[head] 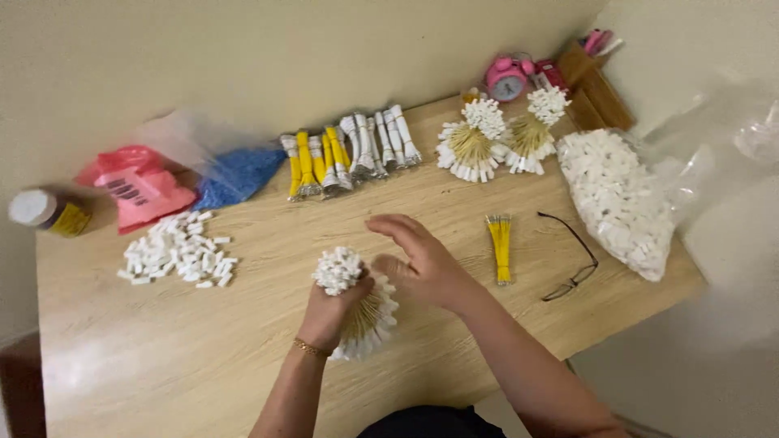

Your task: The person assembles cotton swabs by inserting white foam tips onto thin sticks. They gather the completed swabs into a bundle and secure them with a rubber band. The person then picks up a pre-bundled set of swabs and adjusts the rubber band holding them together.

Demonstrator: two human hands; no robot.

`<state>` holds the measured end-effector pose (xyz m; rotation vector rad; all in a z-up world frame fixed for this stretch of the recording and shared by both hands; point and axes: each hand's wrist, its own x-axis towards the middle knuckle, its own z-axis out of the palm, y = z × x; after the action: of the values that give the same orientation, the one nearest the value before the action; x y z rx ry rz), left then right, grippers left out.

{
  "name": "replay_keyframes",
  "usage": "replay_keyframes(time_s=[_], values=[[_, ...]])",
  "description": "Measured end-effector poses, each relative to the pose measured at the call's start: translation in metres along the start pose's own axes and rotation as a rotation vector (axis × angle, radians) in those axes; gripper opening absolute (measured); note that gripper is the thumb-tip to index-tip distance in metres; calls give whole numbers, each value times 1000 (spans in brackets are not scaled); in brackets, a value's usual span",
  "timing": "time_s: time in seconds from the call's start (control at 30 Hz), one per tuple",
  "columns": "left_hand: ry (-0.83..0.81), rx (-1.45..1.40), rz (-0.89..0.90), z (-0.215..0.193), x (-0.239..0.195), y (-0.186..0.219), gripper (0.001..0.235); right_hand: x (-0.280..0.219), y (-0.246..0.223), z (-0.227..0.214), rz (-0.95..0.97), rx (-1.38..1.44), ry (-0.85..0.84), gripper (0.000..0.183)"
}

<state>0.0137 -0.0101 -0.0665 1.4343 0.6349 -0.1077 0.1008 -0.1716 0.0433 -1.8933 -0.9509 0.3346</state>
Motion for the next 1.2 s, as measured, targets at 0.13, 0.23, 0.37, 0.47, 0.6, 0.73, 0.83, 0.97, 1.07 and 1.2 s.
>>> replay_keyframes(time_s=[0.13, 0.23, 0.37, 0.47, 0.6, 0.73, 0.83, 0.97, 1.07, 1.2], values=[[-58, -65, 68, 23, -13, 46, 78, -14, 25, 20, 104, -33, -151, 66], [-274, -80, 269, 47, -8, 69, 105, -17, 48, 25, 74, 36, 3, 54], [-255, 731, 487, 55, -15, 115, 110, -19, 62, -9, 347, 192, 375, 43], [-112, 622, 471, 37, -12, 94, 85, -12, 101, -38, 504, 321, 917, 66], [-72, 527, 150, -2, -9, 53, 71, 10, 81, -110, 799, 237, 957, 47], [28, 507, 84, -38, 4, -27, 61, -3, 178, -133, 742, 92, 1150, 58], [63, 504, 20, -45, -1, -38, 58, 3, 190, -128, 763, 94, 1130, 45], [9, 434, -123, -45, -9, -36, 56, 8, 203, -127, 804, -96, 915, 24], [9, 374, -185, -40, -13, -39, 55, 5, 202, -129, 734, -152, 873, 33], [80, 386, -65, -51, -7, -92, 48, -13, 238, -129, 635, -157, 853, 38]])
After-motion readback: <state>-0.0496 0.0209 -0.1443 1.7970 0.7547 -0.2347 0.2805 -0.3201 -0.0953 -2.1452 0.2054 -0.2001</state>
